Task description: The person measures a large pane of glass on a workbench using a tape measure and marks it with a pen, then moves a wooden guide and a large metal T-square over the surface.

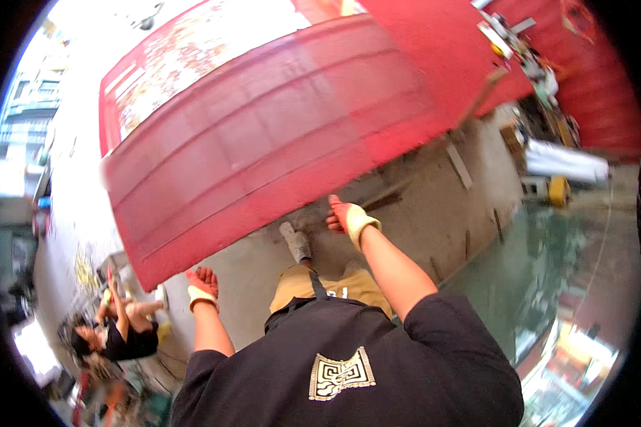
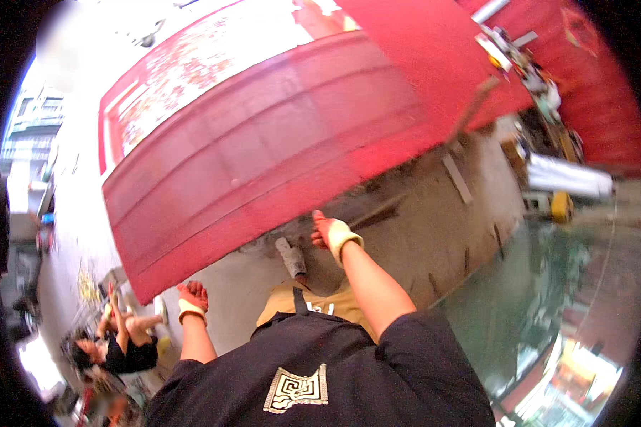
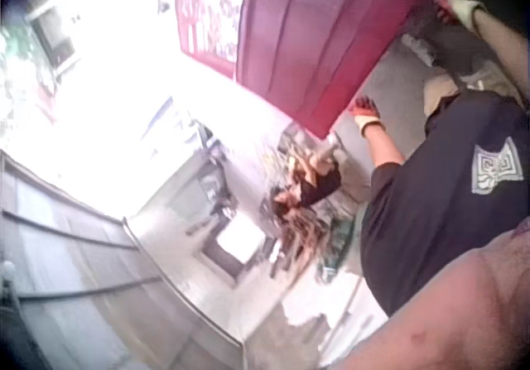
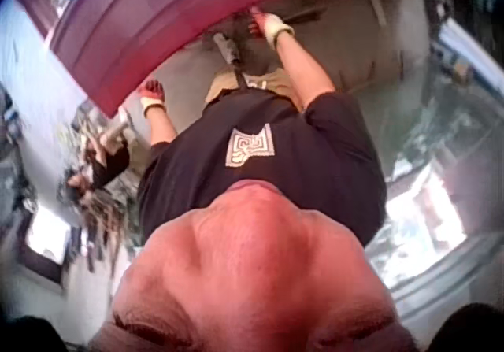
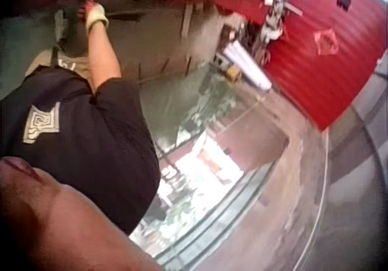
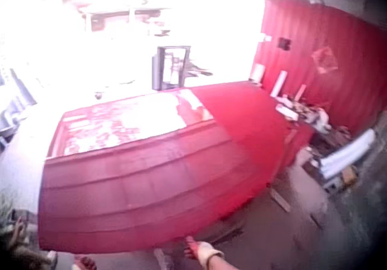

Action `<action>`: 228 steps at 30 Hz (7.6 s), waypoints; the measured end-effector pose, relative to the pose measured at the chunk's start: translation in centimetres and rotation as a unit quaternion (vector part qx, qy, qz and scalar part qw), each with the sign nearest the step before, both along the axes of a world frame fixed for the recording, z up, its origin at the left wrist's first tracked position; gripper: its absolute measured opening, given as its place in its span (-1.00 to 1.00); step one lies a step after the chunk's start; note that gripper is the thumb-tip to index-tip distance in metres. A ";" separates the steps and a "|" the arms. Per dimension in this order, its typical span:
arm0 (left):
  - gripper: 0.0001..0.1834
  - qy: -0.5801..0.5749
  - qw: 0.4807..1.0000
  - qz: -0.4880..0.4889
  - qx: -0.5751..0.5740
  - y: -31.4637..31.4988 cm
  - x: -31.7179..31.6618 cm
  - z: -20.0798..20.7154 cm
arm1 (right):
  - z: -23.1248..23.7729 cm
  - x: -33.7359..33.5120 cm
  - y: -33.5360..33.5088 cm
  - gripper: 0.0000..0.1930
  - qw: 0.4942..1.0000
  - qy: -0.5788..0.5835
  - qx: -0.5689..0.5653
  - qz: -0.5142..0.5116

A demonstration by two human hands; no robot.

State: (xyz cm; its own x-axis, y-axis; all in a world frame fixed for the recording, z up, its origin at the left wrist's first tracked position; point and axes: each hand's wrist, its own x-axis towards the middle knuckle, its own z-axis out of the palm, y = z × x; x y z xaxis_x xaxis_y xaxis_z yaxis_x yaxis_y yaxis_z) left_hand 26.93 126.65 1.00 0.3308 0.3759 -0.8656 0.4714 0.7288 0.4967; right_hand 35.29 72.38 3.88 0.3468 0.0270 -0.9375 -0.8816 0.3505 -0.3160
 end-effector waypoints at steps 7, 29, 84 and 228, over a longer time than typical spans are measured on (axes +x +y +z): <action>-0.14 0.003 0.997 -0.011 0.071 -7.1 -1.2 1.1 | 1.0 -10.7 -8.7 -0.43 0.936 -0.158 -0.174 0.263; -0.44 -0.204 0.754 -0.623 0.038 -70.6 5.3 7.4 | -8.7 -56.8 -51.4 -0.55 0.955 0.151 -0.232 -0.104; -0.58 -0.230 0.921 -0.315 -0.015 -99.3 21.6 3.1 | -0.8 -12.0 -112.0 -0.35 0.816 -0.080 -0.301 0.487; -0.58 -0.191 0.884 0.411 0.115 -44.3 -4.0 9.6 | 10.3 25.1 -14.6 -0.51 0.906 -0.183 0.205 0.322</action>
